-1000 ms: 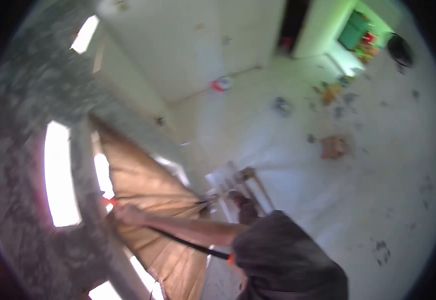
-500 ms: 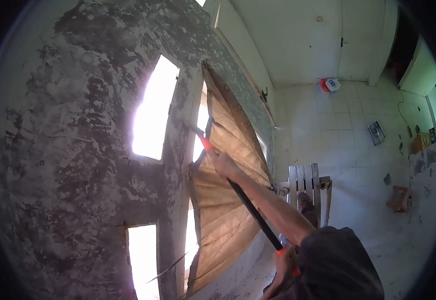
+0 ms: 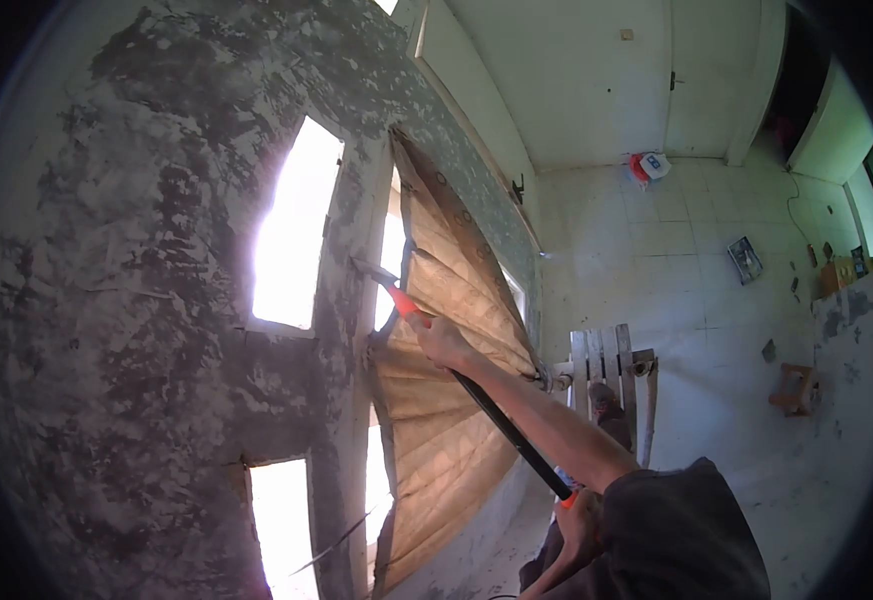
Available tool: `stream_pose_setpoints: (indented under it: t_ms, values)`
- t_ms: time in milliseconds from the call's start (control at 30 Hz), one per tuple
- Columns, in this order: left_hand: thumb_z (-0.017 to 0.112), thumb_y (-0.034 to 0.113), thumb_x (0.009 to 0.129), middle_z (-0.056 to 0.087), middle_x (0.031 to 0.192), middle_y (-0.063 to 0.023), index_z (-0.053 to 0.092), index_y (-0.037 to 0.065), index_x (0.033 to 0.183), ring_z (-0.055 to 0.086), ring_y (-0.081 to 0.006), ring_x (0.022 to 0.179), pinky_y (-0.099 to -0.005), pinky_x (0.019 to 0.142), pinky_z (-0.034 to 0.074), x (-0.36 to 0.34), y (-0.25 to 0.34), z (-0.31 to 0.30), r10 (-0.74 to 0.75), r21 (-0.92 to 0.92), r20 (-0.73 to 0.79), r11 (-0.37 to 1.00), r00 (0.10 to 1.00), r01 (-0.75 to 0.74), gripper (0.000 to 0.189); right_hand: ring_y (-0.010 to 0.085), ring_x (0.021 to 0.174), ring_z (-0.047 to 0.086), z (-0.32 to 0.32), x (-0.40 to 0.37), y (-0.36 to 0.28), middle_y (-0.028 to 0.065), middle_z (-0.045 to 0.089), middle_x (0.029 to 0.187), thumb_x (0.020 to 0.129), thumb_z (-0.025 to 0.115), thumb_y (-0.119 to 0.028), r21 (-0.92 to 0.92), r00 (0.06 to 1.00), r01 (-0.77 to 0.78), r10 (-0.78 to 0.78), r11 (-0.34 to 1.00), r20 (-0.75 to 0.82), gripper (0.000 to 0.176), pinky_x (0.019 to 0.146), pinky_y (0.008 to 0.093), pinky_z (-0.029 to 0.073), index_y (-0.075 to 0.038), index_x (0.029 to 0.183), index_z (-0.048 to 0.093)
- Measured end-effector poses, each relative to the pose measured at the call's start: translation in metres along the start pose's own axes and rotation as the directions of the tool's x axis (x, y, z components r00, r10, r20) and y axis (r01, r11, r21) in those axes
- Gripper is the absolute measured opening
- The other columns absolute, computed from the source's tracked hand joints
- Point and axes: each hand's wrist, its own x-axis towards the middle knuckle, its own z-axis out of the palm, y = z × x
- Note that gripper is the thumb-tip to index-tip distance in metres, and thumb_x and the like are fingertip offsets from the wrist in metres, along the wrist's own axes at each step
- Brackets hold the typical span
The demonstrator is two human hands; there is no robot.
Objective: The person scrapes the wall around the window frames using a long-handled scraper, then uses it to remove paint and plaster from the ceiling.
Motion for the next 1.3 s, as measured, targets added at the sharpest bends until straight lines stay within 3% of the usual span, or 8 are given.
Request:
stream_pose_setpoints:
  t_ms: [167,233,400,500,633,900,1033,1300]
  values:
    - [0.055,0.008,0.083,0.043,0.051,0.002,0.045,0.009,0.056,0.037,-0.0077,0.041,-0.0276,0.039,0.026,-0.02,0.012,0.002,0.042,-0.03,0.035,0.999,0.999,-0.041,0.028,0.0104,0.036,0.039,0.004,-0.009,0.001,-0.0011,0.041,0.052,0.092,0.04,-0.058,-0.044,1.0,0.006,-0.005,0.999,0.02,0.052,0.033,0.0276,0.035,-0.008,0.078,0.048]
    - [0.056,0.01,0.083,0.043,0.051,0.0026,0.047,0.009,0.058,0.038,-0.0078,0.041,-0.027,0.039,0.026,-0.012,0.018,0.001,0.007,0.03,-0.093,1.0,0.996,-0.005,0.027,0.0108,0.036,0.04,0.002,0.013,-0.001,-0.0008,0.042,0.052,0.092,0.04,-0.058,0.004,1.0,0.023,-0.023,1.0,-0.002,0.053,0.033,0.0277,0.035,-0.008,0.077,0.048]
    - [0.062,0.018,0.084,0.043,0.051,0.0026,0.05,0.01,0.061,0.041,-0.0075,0.041,-0.0244,0.039,0.027,-0.028,0.011,-0.005,0.022,0.015,0.001,1.0,1.0,-0.022,0.027,0.0133,0.036,0.045,0.009,-0.006,0.008,0.0021,0.045,0.052,0.09,0.038,-0.062,-0.019,0.987,0.154,-0.154,0.988,-0.042,0.058,0.033,0.0289,0.036,-0.008,0.068,0.045]
    - [0.062,0.02,0.084,0.044,0.05,0.0022,0.05,0.009,0.061,0.04,-0.0085,0.04,-0.0248,0.039,0.027,-0.018,0.021,-0.004,0.056,0.113,-0.082,0.992,0.995,-0.047,0.028,0.0136,0.036,0.045,0.006,0.005,0.005,0.0022,0.045,0.052,0.09,0.036,-0.064,-0.005,0.996,0.083,-0.083,0.997,-0.013,0.062,0.034,0.0293,0.037,-0.007,0.069,0.047]
    - [0.061,0.019,0.084,0.044,0.05,0.0021,0.048,0.009,0.06,0.041,-0.0094,0.04,-0.0266,0.039,0.027,-0.017,0.018,-0.012,-0.02,0.03,0.075,0.999,0.997,0.018,0.029,0.0137,0.037,0.045,0.001,0.01,0.003,0.0022,0.045,0.052,0.09,0.035,-0.065,-0.036,0.998,0.063,-0.064,0.997,-0.01,0.065,0.034,0.0302,0.038,-0.004,0.069,0.049]
    - [0.059,0.016,0.086,0.041,0.052,0.0031,0.046,0.011,0.061,0.038,-0.0083,0.041,-0.0256,0.04,0.026,-0.018,0.032,-0.011,-0.035,0.035,0.034,0.999,0.999,0.034,0.029,0.0167,0.036,0.047,0.001,0.012,0.006,0.0051,0.046,0.049,0.09,0.035,-0.063,-0.024,0.999,0.035,-0.036,0.999,-0.031,0.066,0.034,0.0324,0.039,-0.005,0.062,0.048]
    - [0.058,0.017,0.087,0.039,0.05,0.0039,0.043,0.011,0.059,0.036,-0.0074,0.039,-0.025,0.039,0.024,-0.021,0.024,-0.013,-0.036,0.013,0.021,0.999,0.999,0.035,0.031,0.0164,0.035,0.045,0.009,0.014,0.013,0.0043,0.044,0.048,0.091,0.036,-0.061,-0.011,0.984,0.169,-0.169,0.986,-0.054,0.065,0.034,0.032,0.038,-0.004,0.061,0.045]
    - [0.058,0.018,0.089,0.038,0.048,0.004,0.042,0.012,0.06,0.036,-0.0081,0.037,-0.0259,0.037,0.026,-0.019,0.026,-0.015,-0.038,0.021,0.024,0.999,0.999,0.037,0.034,0.0146,0.036,0.044,0.005,0.009,0.002,0.0037,0.044,0.049,0.092,0.035,-0.063,0.007,0.986,0.169,-0.169,0.986,-0.013,0.067,0.034,0.0307,0.038,-0.003,0.066,0.048]
